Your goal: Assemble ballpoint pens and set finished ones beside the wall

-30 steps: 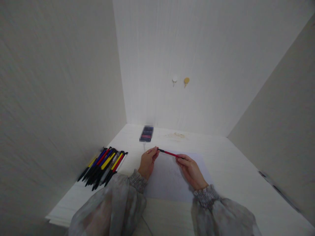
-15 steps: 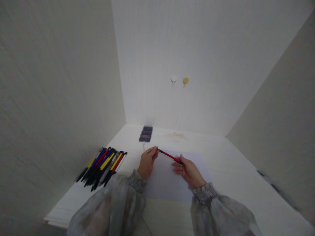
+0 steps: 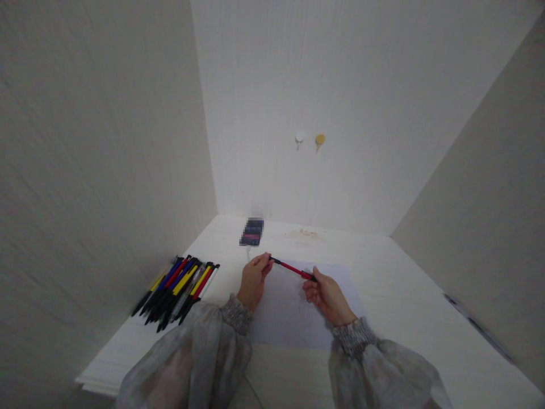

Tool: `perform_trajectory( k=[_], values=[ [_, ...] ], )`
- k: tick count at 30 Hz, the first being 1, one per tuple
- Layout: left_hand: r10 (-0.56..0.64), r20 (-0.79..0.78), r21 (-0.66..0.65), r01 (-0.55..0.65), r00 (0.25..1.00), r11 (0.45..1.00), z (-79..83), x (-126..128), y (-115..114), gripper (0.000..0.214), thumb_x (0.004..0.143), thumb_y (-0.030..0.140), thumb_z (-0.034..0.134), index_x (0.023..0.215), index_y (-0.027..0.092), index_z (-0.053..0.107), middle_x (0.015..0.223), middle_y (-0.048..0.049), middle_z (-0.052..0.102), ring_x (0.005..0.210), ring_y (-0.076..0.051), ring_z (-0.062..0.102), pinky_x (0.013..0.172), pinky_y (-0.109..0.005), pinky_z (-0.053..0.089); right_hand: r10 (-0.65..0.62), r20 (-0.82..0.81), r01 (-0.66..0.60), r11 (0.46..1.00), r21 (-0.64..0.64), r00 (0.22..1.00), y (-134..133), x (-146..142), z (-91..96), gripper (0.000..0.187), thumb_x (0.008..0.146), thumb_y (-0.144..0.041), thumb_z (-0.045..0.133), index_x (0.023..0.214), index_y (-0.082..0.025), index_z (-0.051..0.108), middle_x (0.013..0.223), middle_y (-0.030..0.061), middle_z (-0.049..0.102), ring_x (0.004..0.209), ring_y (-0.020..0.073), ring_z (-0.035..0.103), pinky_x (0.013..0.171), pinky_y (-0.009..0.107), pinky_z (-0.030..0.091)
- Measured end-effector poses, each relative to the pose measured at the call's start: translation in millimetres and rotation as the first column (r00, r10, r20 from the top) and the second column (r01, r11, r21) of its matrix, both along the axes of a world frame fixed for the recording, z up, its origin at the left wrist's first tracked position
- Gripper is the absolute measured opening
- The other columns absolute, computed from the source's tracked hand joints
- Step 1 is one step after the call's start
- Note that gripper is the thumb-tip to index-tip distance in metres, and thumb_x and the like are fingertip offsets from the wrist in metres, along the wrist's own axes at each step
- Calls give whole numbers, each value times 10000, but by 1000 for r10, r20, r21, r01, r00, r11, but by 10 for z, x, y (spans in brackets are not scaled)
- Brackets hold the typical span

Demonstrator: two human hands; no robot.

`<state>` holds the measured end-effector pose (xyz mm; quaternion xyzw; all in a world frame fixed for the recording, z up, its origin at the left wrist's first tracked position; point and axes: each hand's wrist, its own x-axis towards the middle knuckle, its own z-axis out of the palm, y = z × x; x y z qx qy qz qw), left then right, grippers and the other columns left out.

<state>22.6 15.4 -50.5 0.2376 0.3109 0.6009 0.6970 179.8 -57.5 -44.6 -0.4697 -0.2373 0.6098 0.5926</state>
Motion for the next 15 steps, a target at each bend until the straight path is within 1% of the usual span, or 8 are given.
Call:
perform_trajectory(
  k=[2, 4, 6, 7, 9, 11, 12, 15],
  values=[
    [2, -16, -9, -2, 1000, 1000, 17, -3, -1, 6, 648, 110, 618, 645, 112, 613, 722, -8, 606, 639, -56, 560, 660, -163, 461, -81, 58, 78, 995, 67, 995, 8, -4, -7, 177, 628, -279, 646, 672, -129, 564, 538, 20, 600, 411, 79, 507, 409, 197, 409],
    [7, -30, -13, -8, 1000, 1000, 24, -9, 3, 5, 654, 116, 613, 650, 115, 612, 722, -6, 606, 642, -58, 561, 670, -166, 460, -132, 71, 120, 981, 149, 989, 16, -9, 0, 178, 543, -176, 703, 659, -141, 572, 636, 12, 626, 557, 87, 565, 542, 186, 455],
    [5, -29, 0, -5, 1000, 1000, 18, -14, 7, 19, 651, 126, 620, 660, 112, 610, 715, -4, 603, 644, -59, 561, 676, -171, 460, -140, 47, 129, 975, 182, 989, 17, -14, 8, 214, 548, -187, 703, 718, -167, 575, 719, 7, 633, 672, 114, 594, 633, 215, 472],
    [-1, -24, 10, 1, 1000, 1000, 12, -15, 9, 32, 646, 131, 626, 661, 109, 609, 709, -3, 601, 643, -59, 559, 677, -172, 461, -126, 31, 119, 978, 173, 992, 16, -16, 6, 223, 583, -230, 685, 768, -183, 569, 743, 6, 632, 676, 126, 601, 632, 244, 481],
    [-15, -13, 34, 15, 1000, 999, -2, -17, 12, 53, 637, 141, 638, 664, 104, 609, 703, -4, 599, 644, -57, 558, 675, -171, 463, -72, 30, 68, 991, 118, 997, 15, -13, -13, 227, 653, -313, 628, 829, -193, 551, 738, 18, 629, 588, 134, 603, 551, 274, 489],
    [-15, -9, 38, 16, 1000, 999, -12, -21, 17, 72, 634, 149, 643, 674, 100, 609, 708, -7, 596, 642, -55, 558, 661, -165, 464, -34, 91, 28, 998, 64, 995, 21, 7, -43, 193, 662, -308, 615, 766, -158, 553, 668, 33, 623, 472, 112, 567, 445, 235, 457],
    [-6, -10, 32, 7, 1000, 999, -14, -26, 21, 80, 633, 151, 646, 679, 99, 607, 711, -7, 595, 637, -52, 557, 650, -161, 465, -35, 133, 28, 998, 54, 990, 26, 24, -55, 168, 656, -284, 617, 718, -141, 555, 631, 36, 618, 436, 98, 544, 407, 211, 432],
    [28, -14, 14, -28, 1000, 1000, -11, -54, 43, 101, 630, 155, 651, 696, 99, 598, 707, -2, 586, 617, -44, 555, 621, -151, 464, -98, 240, 82, 994, 74, 966, 40, 114, -48, 116, 645, -231, 601, 623, -129, 552, 545, 20, 593, 398, 79, 505, 371, 183, 394]
  ],
)
